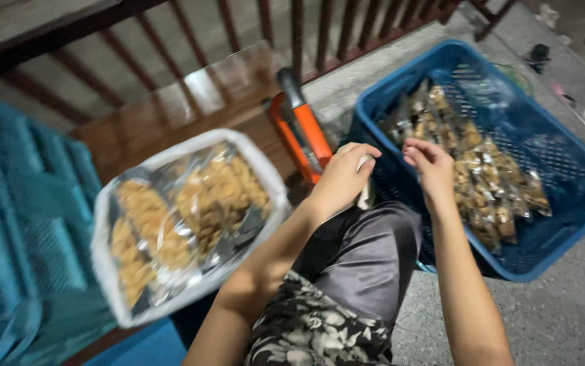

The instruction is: The person places small transparent snack packets into a larger white plastic bag. They use a handheld heat sealer to seal the top of the bag and then tie the bag closed with a plastic tie.

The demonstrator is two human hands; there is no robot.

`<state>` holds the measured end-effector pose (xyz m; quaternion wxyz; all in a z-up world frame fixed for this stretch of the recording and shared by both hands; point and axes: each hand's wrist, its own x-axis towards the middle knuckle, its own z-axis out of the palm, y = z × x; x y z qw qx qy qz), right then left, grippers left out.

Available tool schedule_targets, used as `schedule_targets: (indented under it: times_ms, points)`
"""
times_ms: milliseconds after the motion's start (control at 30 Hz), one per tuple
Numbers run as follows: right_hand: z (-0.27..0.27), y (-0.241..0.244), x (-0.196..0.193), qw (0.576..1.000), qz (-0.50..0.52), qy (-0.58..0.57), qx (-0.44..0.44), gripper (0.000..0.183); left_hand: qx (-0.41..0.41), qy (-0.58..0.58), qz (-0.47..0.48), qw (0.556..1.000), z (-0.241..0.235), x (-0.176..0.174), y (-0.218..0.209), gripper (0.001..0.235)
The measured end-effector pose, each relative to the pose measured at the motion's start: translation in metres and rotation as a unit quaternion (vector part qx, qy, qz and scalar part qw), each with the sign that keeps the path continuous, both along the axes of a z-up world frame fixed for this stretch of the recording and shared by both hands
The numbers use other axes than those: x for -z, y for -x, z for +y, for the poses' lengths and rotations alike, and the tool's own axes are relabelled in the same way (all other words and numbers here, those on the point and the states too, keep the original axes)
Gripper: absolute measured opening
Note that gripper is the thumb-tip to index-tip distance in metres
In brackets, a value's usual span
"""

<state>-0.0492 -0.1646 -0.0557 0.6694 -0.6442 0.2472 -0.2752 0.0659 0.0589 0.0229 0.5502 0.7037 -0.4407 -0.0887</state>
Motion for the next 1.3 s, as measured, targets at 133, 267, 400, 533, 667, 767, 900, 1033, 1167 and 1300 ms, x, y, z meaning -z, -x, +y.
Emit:
schedule_targets:
  times_ms: [133, 267, 400, 533, 667, 767, 900, 1033, 1167, 1300]
  points:
    - [-0.057, -0.033, 0.077, 0.981, 0.098, 0.166, 0.012, 0.028, -0.033, -0.093, -0.036, 0.994, -0.119, 0.085, -0.032, 0.018]
    - [-0.083, -0.080, 0.123, 0.926, 0.178, 0.331, 0.025, 0.037, -0.034, -0.248, -0.145, 0.957, -0.193, 0.123, -0.073, 0.019]
    - [-0.105, -0.110, 0.142, 0.835, 0.248, 0.492, -0.025, 0.032, -0.007, -0.431, -0.213, 0.877, -0.220, 0.134, -0.090, 0.022]
    - [-0.108, -0.118, 0.137, 0.757, 0.397, 0.517, -0.040, 0.018, -0.007, -0.506, -0.173, 0.845, -0.241, 0.152, -0.099, 0.021]
    - [-0.098, -0.106, 0.104, 0.808, 0.326, 0.490, 0.019, 0.021, -0.083, -0.473, -0.100, 0.871, -0.249, 0.152, -0.099, 0.036]
    - [-0.082, -0.086, 0.053, 0.853, 0.160, 0.481, 0.125, 0.020, -0.106, -0.406, -0.005, 0.908, -0.245, 0.111, -0.097, 0.052]
    - [-0.020, -0.053, -0.006, 0.883, 0.062, 0.426, 0.188, 0.014, -0.083, -0.226, 0.141, 0.960, -0.216, 0.035, -0.079, 0.049]
    - [0.044, -0.028, -0.037, 0.871, -0.030, 0.436, 0.226, 0.008, -0.013, -0.095, 0.058, 0.994, -0.154, -0.013, -0.040, 0.037]
    - [0.090, -0.010, -0.059, 0.882, -0.063, 0.402, 0.238, 0.012, -0.045, 0.004, 0.059, 0.997, -0.092, -0.050, -0.017, 0.024]
    - [0.123, -0.004, -0.092, 0.959, -0.268, -0.067, 0.056, 0.052, -0.067, 0.058, 0.024, 0.996, -0.021, -0.098, 0.000, 0.020]
